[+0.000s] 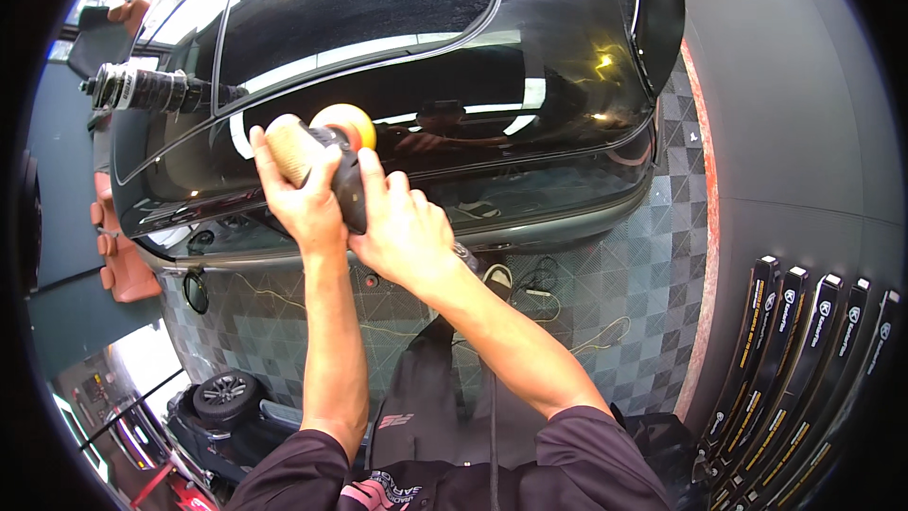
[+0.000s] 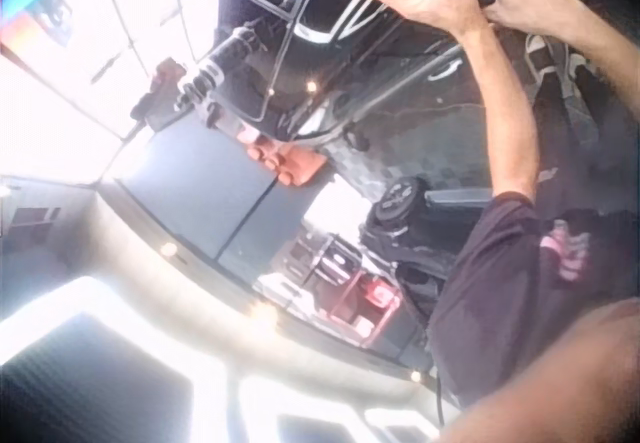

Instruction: The person applies a liquid compound from a bottle onto a yellow polishing pad attached to a rotary polisher. They then use the polisher to buff the rear trunk and side panels of a black car, moving the tool in circular and sweeping motions across the vehicle's surface.

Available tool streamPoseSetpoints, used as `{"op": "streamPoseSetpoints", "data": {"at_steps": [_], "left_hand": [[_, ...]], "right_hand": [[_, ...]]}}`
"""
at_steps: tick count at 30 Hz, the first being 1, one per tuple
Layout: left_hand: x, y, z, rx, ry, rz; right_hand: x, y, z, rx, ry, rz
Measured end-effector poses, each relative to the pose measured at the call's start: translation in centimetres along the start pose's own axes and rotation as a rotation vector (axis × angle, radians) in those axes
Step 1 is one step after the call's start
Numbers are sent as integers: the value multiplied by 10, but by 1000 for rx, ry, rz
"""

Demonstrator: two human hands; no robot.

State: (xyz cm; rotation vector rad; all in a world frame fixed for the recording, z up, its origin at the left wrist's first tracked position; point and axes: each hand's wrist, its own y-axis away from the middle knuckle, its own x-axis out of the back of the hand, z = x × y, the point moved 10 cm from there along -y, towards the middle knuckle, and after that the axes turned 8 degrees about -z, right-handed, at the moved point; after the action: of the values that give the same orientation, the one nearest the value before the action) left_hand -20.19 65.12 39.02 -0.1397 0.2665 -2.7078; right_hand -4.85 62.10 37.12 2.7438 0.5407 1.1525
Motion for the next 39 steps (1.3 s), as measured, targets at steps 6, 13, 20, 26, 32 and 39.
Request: {"op": "streamPoseSetpoints", "data": {"at_steps": [6, 13, 20, 26, 32, 39], "left_hand": [[-33, -2, 14, -6, -144, -51], [-154, 47, 27, -102, -183, -197], [-204, 116, 40, -20, 28, -612], [-68, 238, -57, 322, -305, -1091], [234, 391, -182, 1235, -1077, -1163], [300, 472, -190, 1801, -375, -815]], "right_hand": [[20, -6, 19, -137, 13, -121], [93, 41, 102, -331, -110, 98], [97, 99, 179, -146, -690, 225], [36, 224, 235, -210, -1280, 61], [-50, 349, 265, -680, -1720, -16], [-108, 375, 244, -804, -1919, -68]]}}
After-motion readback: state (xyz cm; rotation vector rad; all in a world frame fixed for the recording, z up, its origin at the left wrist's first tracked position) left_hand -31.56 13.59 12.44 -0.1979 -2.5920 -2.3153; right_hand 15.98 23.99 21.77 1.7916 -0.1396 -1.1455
